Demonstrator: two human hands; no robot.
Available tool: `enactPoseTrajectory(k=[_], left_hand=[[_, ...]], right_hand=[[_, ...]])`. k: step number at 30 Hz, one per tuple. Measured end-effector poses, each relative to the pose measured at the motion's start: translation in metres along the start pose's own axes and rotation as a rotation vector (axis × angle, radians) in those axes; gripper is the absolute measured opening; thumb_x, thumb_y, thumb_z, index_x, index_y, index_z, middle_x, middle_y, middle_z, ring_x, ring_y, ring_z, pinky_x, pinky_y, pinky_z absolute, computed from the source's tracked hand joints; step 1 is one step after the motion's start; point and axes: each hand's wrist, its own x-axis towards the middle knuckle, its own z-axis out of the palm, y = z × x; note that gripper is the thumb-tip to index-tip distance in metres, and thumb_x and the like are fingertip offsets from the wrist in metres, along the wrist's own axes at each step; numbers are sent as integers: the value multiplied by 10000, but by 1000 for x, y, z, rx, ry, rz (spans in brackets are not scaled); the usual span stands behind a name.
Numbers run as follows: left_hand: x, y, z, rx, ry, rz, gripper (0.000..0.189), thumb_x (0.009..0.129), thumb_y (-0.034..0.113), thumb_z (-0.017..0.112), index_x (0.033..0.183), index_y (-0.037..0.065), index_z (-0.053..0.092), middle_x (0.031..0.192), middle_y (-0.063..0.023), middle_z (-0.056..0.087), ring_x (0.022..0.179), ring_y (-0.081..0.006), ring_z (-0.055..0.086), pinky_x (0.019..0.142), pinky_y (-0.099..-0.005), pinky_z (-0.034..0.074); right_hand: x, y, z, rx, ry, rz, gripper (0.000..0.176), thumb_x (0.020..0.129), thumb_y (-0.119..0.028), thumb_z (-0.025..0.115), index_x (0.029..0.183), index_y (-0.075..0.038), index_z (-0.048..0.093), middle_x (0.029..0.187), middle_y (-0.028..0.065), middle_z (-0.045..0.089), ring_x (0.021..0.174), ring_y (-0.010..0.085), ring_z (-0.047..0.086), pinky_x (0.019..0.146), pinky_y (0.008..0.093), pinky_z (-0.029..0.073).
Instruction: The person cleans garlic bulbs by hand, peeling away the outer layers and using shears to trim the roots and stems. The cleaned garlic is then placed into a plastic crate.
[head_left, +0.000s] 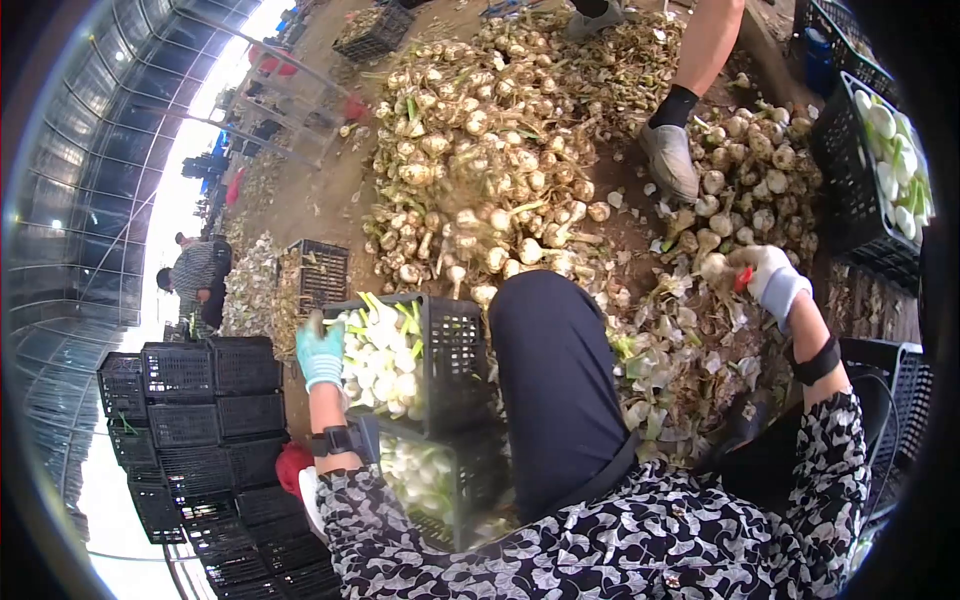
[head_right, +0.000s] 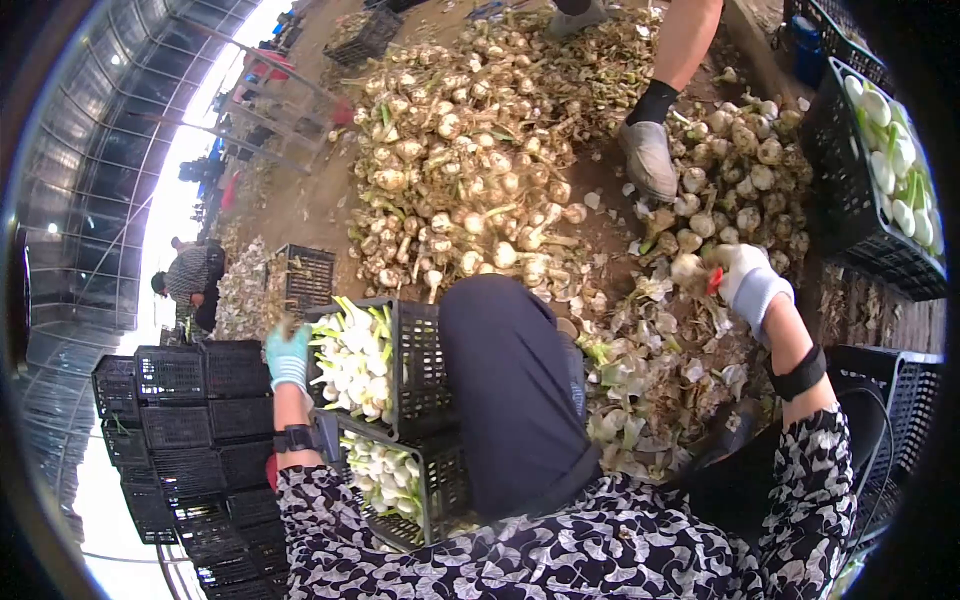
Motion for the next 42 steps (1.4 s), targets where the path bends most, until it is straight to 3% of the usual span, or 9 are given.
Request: enactPoseTrajectory(k=[4, 8, 11, 15, 22, 27, 30, 34, 42], left_hand=[[-44, 170, -61, -837, -174, 192, 416, 833, 90, 597, 1216, -24, 483, 1181, -120, 537, 1037, -182, 523, 852, -285, 446], [-143, 274, -55, -1544, -1030, -63, 426, 889, 273, 532, 1204, -5, 463, 872, -91, 569, 660, -178, 590, 531, -245, 503], [-202, 316, -33, -1673, -1656, -253, 620, 883, 460, 474, 1265, -23, 396, 1106, -153, 539, 766, -222, 587, 606, -284, 503], [-249, 351, -32, -1619, -1593, -183, 702, 800, 550, 550, 1221, 0, 433, 1136, -111, 533, 1034, -228, 514, 902, -375, 433], [-249, 343, 11, -1713, -1521, -294, 722, 715, 409, 709, 1221, -18, 420, 1073, -127, 559, 969, -246, 563, 861, -361, 473], [-253, 366, -23, -1723, -1112, -57, 657, 636, 44, 760, 1220, 21, 459, 1030, -93, 571, 896, -217, 589, 806, -320, 508], [-258, 366, -5, -1413, -716, 397, 669, 647, 1, 739, 1238, -23, 427, 1102, -95, 535, 990, -188, 543, 871, -309, 463], [-265, 365, 0, -1370, -558, 581, 710, 617, -15, 774, 1237, -21, 427, 1127, -94, 526, 1012, -185, 528, 884, -315, 451], [-261, 357, 3, -1443, -642, 450, 740, 606, 13, 793, 1243, -21, 417, 1140, -87, 523, 1022, -194, 525, 887, -322, 450]], right_hand=[[-57, -71, -60, 308, 206, -383, 232, 810, -115, 614, 1011, 1, 612, 899, 136, 653, 758, 210, 636, 679, 290, 500], [-122, -107, -68, 512, 199, -433, 252, 801, -97, 606, 1042, -28, 590, 874, 120, 634, 780, 199, 634, 699, 286, 503], [-144, -102, -52, 491, 312, -523, 327, 727, -1, 604, 1051, -40, 584, 904, 114, 624, 809, 221, 634, 711, 298, 511], [-161, -97, -43, 789, 190, -433, 528, 658, 113, 563, 1169, 9, 486, 997, 124, 600, 877, 181, 618, 751, 274, 510], [-150, -83, -26, 1012, 111, -413, 768, 642, 101, 539, 1357, 3, 277, 1056, 149, 569, 845, 127, 559, 793, 250, 462], [-136, -81, 9, 1793, 142, -411, 740, 758, -316, 702, 1321, -29, 316, 906, 34, 568, 768, 110, 544, 680, 258, 465], [-137, -85, 11, 1590, 111, -233, 634, 771, -358, 682, 1241, -36, 406, 868, 6, 564, 748, 95, 538, 645, 247, 457], [-127, -86, 10, 1359, 174, -28, 515, 773, -401, 671, 1107, -47, 503, 900, 18, 604, 750, 72, 542, 642, 216, 451], [-122, -83, 11, 1513, 110, -213, 522, 739, -385, 716, 1053, -14, 527, 897, 26, 603, 793, 91, 570, 696, 228, 453]])
